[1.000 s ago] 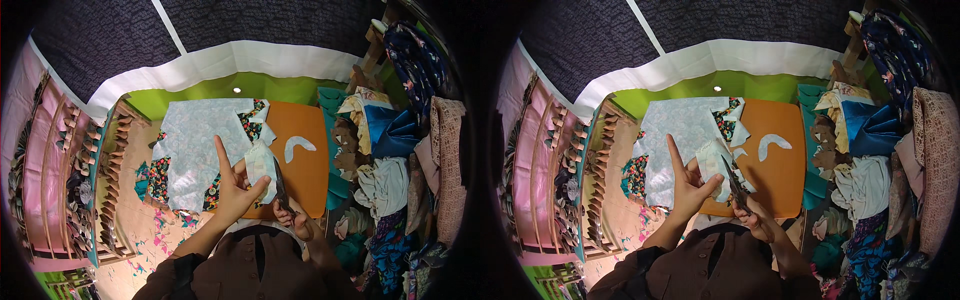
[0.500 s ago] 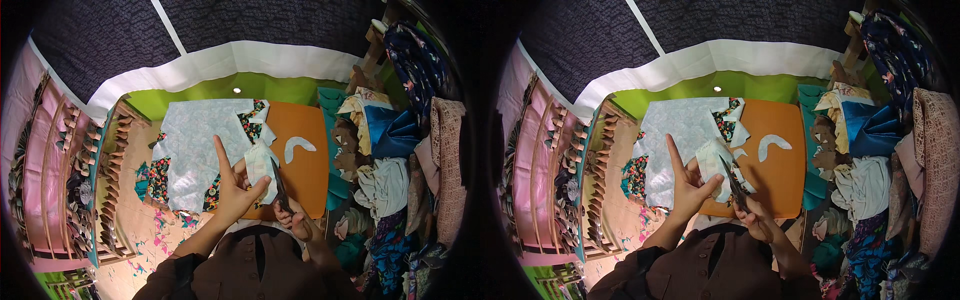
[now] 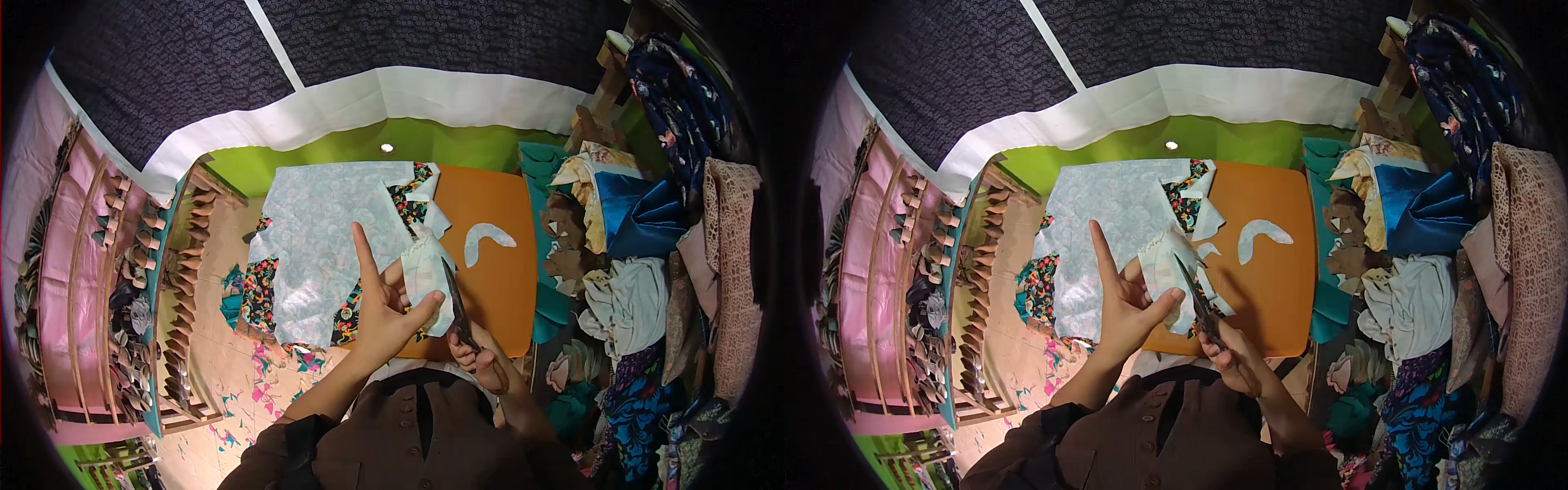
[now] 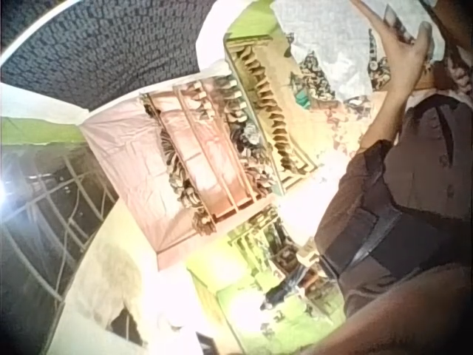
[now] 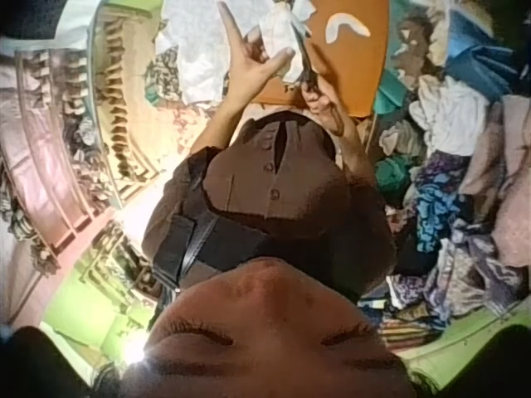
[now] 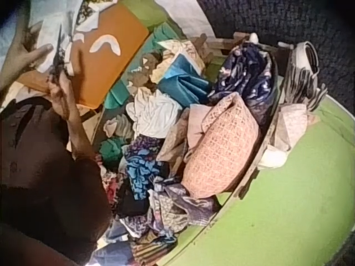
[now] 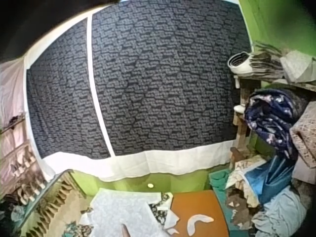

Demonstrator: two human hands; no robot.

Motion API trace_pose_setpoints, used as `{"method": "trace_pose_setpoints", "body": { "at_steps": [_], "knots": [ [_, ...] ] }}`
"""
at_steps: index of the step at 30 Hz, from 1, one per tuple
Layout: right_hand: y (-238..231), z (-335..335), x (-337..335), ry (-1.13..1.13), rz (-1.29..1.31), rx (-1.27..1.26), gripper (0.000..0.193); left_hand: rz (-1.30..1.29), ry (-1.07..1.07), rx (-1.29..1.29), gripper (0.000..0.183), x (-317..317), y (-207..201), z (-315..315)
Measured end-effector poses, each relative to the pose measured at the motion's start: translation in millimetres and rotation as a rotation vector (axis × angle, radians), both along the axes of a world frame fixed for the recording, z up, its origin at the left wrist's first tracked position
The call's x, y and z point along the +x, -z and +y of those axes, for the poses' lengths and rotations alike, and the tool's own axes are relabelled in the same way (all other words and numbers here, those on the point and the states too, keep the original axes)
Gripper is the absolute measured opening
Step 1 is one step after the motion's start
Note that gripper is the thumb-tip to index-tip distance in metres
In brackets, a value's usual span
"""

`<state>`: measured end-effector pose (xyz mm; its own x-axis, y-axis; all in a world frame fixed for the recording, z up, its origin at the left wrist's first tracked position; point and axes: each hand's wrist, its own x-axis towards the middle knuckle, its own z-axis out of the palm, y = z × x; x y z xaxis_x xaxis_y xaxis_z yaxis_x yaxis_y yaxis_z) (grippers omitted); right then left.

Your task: Cutting out components from patterned fabric using scissors on a work table.

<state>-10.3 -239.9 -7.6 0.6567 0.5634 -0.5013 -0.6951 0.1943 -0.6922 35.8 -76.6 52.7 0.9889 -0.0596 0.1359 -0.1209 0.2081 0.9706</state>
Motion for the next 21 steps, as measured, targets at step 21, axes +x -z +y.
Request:
{"method": "trace_pose_setpoints", "body": {
  "at_steps": [21],
  "knots": [
    [33,1,3,0.189,0.320,0.186,0.030,-0.010,0.033,-0.015,0.107,-1,-3,-7]
  ]
}}
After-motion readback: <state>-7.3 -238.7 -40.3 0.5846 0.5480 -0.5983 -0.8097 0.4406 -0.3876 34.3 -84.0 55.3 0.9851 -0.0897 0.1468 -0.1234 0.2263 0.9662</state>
